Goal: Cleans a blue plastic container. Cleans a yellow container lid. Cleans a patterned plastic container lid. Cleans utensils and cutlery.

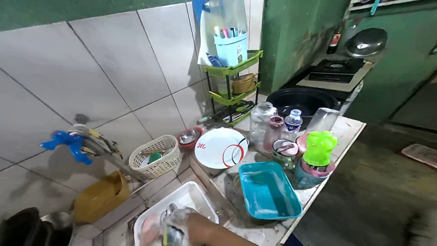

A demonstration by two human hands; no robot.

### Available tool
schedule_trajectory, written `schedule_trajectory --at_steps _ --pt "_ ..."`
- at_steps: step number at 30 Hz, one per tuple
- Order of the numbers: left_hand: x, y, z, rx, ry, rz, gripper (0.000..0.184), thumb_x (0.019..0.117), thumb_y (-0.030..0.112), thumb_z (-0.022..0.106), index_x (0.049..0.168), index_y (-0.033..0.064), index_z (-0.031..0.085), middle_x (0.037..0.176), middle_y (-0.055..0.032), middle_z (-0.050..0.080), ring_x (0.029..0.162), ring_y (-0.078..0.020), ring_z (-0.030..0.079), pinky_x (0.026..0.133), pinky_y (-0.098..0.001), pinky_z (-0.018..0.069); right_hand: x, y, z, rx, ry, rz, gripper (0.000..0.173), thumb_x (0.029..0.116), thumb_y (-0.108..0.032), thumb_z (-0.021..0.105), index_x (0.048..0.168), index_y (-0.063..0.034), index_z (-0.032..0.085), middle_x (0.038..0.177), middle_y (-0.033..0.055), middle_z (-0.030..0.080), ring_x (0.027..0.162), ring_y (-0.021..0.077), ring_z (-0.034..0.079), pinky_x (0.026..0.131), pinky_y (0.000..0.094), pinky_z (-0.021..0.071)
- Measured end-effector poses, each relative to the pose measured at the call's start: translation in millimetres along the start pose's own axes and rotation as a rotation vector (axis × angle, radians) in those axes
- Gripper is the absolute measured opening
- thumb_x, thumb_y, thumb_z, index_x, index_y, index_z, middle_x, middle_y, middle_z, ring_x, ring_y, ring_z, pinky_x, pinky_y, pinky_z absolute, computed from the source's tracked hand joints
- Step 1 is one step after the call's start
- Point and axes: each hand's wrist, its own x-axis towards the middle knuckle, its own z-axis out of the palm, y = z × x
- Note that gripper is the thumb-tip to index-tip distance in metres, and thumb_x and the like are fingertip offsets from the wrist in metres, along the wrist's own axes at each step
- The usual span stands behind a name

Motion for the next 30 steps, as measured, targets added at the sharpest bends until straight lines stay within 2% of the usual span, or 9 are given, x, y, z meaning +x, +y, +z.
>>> schedule_trajectory --at_steps 1,3,7,12,16,21,24,28,30 --pt "-2 9 -2 0.005 -0.008 0.019 0.038 0.1012 0.016 0.056 0.131 -0.0081 0.060 0.129 -0.0270 0.062 0.122 -0.0359 0.060 0.107 -0.0501 0.0468 -1 -8 -2 -0.075 -0.096 0.014 0.070 0.0904 -0.014 0.073 0.155 -0.0134 0.046 0.153 0.0172 0.052 0.145 0.0347 0.044 0.125 0.0554 0.0245" --pt "-13 54 -20 0.102 -0.017 0.008 0.032 0.0969 0.012 0.062 0.124 -0.0037 0.067 0.120 -0.0252 0.068 0.115 -0.0380 0.065 0.102 -0.0547 0.0490 -1 -13 -6 -0.126 -0.170 0.120 0.070 0.0909 -0.020 0.074 0.154 -0.0111 0.046 0.148 0.0208 0.055 0.136 0.0399 0.052 0.114 0.0619 0.0393" --pt "-25 96 -36 -0.192 0.238 0.007 0.026 0.0952 0.010 0.066 0.116 -0.0051 0.066 0.112 -0.0221 0.068 0.104 -0.0299 0.067 0.094 -0.0471 0.0538 -5 -22 -20 -0.094 -0.061 0.231 0.058 0.0954 -0.034 0.069 0.144 -0.0066 0.054 0.140 0.0215 0.059 0.127 0.0384 0.060 0.104 0.0602 0.0486" --pt "-17 115 -38 -0.207 0.331 -0.137 0.031 0.0977 0.020 0.067 0.123 0.0009 0.068 0.121 -0.0195 0.069 0.117 -0.0290 0.064 0.106 -0.0464 0.0471 -14 -57 -22 0.080 -0.065 0.180 0.078 0.1011 -0.040 0.061 0.162 -0.0054 0.026 0.162 0.0209 0.037 0.148 0.0305 0.042 0.121 0.0459 0.0357" --pt "-21 118 -58 -0.313 0.278 -0.139 0.026 0.0997 0.021 0.065 0.121 0.0079 0.070 0.117 -0.0144 0.071 0.109 -0.0267 0.066 0.099 -0.0492 0.0507 -17 -65 -19 0.438 -0.007 0.259 0.050 0.1019 -0.024 0.058 0.146 -0.0013 0.049 0.130 0.0188 0.064 0.112 0.0239 0.066 0.098 0.0410 0.0543" --pt "-34 126 -45 -0.650 0.350 -0.077 0.026 0.1023 0.019 0.061 0.124 0.0049 0.065 0.112 -0.0136 0.070 0.102 -0.0227 0.066 0.092 -0.0441 0.0536 -12 -85 -35 0.065 0.057 0.187 0.034 0.1000 -0.024 0.063 0.122 0.0010 0.069 0.117 0.0179 0.071 0.113 0.0262 0.067 0.103 0.0446 0.0508" --pt "-44 144 -37 -0.993 0.311 -0.210 0.035 0.1072 0.028 0.052 0.132 0.0044 0.059 0.111 -0.0128 0.066 0.096 -0.0180 0.063 0.086 -0.0366 0.0528 -6 -89 -35 0.089 0.070 0.238 0.035 0.1037 -0.022 0.059 0.124 0.0055 0.067 0.120 0.0221 0.069 0.117 0.0291 0.065 0.106 0.0452 0.0487" --pt "-41 134 -39 -1.060 0.311 -0.206 0.032 0.1088 0.028 0.048 0.129 0.0060 0.061 0.110 -0.0109 0.065 0.094 -0.0169 0.060 0.085 -0.0360 0.0508 -10 -79 -20 0.033 0.036 0.115 0.036 0.1055 -0.021 0.054 0.126 0.0055 0.067 0.122 0.0224 0.069 0.118 0.0292 0.065 0.107 0.0446 0.0484" --pt "-37 126 -43 -1.164 0.358 -0.208 0.035 0.1107 0.031 0.042 0.130 0.0076 0.059 0.100 -0.0073 0.063 0.082 -0.0134 0.058 0.073 -0.0309 0.0511 -21 -78 -13 0.014 0.010 0.088 0.037 0.1046 -0.022 0.056 0.128 0.0044 0.067 0.124 0.0214 0.070 0.119 0.0277 0.065 0.108 0.0431 0.0486"
